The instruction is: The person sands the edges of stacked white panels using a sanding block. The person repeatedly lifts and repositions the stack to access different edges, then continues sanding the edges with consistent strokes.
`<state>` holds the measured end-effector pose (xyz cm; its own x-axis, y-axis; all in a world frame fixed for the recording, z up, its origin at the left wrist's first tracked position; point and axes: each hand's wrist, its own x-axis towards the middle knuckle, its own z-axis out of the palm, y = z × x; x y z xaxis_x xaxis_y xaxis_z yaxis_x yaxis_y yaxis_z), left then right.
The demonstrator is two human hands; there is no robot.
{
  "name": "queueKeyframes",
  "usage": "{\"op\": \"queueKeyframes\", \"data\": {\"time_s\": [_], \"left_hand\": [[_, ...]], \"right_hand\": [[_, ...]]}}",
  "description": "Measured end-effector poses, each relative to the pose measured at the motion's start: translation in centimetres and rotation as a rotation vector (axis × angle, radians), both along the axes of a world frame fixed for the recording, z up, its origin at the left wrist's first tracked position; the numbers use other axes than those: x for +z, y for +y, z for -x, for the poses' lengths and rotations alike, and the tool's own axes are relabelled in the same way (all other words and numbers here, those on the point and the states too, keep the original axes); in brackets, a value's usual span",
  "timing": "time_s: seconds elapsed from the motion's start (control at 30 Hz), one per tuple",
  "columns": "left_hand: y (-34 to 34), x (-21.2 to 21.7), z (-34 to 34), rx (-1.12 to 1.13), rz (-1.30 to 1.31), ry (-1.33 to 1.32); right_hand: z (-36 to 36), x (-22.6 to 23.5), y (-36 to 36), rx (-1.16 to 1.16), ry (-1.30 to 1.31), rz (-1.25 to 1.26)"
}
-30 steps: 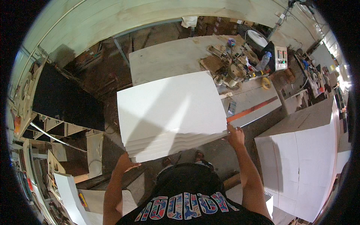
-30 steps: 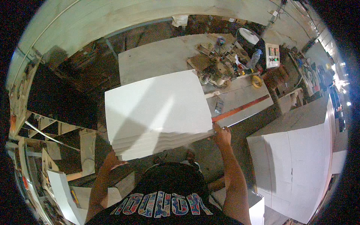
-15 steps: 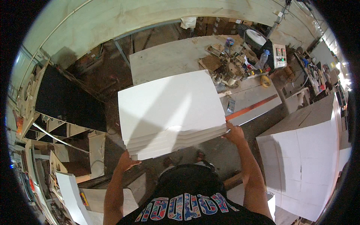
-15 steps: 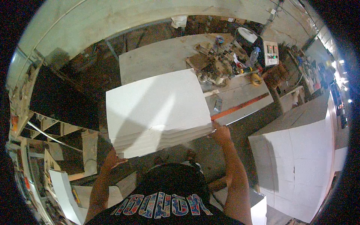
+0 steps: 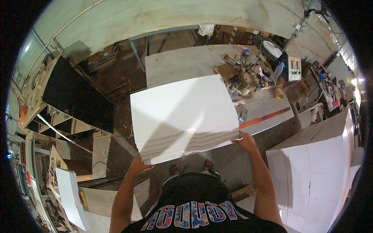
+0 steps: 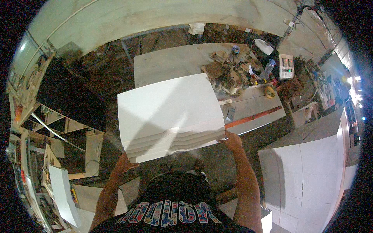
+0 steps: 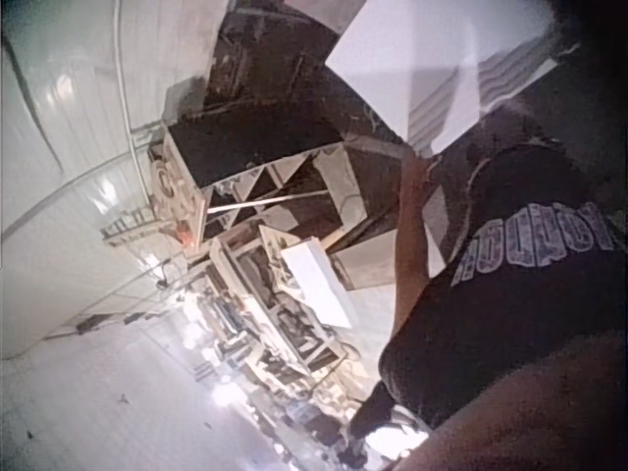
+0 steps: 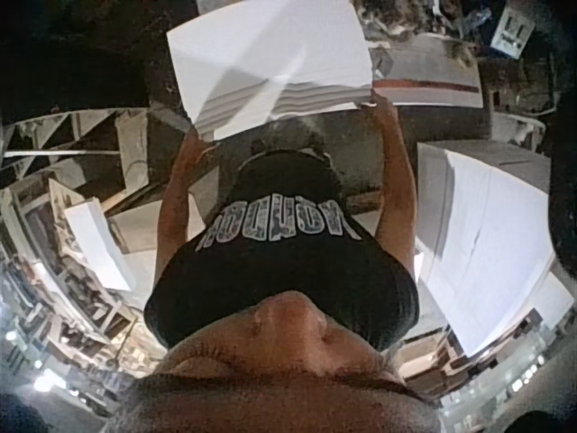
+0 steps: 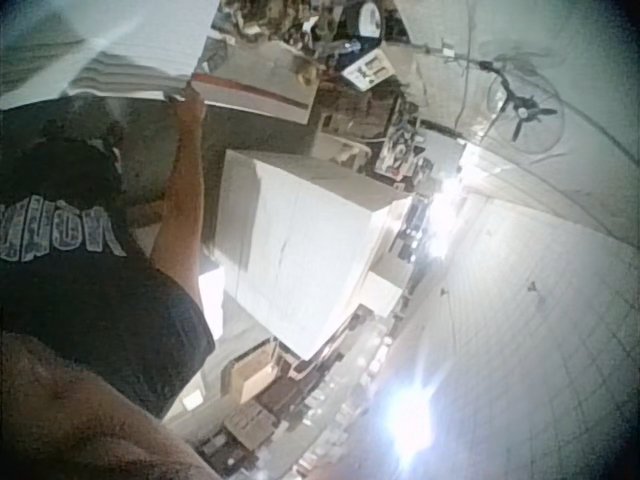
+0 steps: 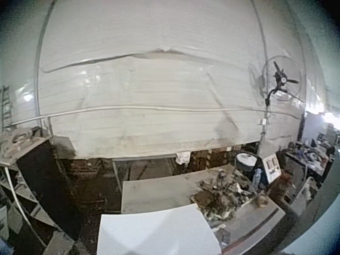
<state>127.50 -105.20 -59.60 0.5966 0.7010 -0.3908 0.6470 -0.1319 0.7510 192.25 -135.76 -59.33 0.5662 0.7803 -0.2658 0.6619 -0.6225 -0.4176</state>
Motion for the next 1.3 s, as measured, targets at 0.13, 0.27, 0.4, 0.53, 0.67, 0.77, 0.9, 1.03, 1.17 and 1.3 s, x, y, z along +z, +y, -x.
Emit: {"op": "queueKeyframes", "data": {"time_s": [0.13,0.27,0.4,0.53,0.67,0.77,0.9,1.03,1.17,1.3], "left_hand": [[0.6,-2.3,0.6,-0.035,-0.099,0.03],[0.3,-0.9,0.5,-0.001,-0.003,-0.017],[0.4,0.3,0.5,0.023,0.08,-0.062],[0.8,-0.5,0.5,0.011,0.069,-0.141],[1.2,-0.1,0.6,-0.006,-0.047,0.065],[1.8,1.2,0.5,-0.003,-0.063,0.091],[2.9,2.2,0.3,-0.052,-0.025,0.119],[4.9,2.7,1.6,-0.085,0.139,0.149],[7.3,1.8,2.6,0.138,0.508,-0.295],[10.8,0.7,0.6,0.472,0.57,-0.405]], "right_hand": [[1.3,-1.5,-0.6,-0.128,0.019,-0.059],[2.3,-3.1,-1.4,-0.15,0.099,-0.206],[3.0,-3.6,-1.8,-0.117,-0.027,-0.247],[3.4,-4.5,-2.1,-0.176,0.049,-0.236],[3.7,-6.3,-2.5,-0.155,-0.018,-0.293],[4.0,-6.8,-2.7,-0.085,-0.069,-0.359],[3.4,-5.1,-3.4,-0.051,-0.05,-0.339],[-1.0,-2.9,-1.9,-0.09,0.307,-0.296],[-4.6,-3.6,3.0,-0.25,0.445,-0.366],[-4.5,-2.0,8.8,-0.404,0.587,-0.427]]}}
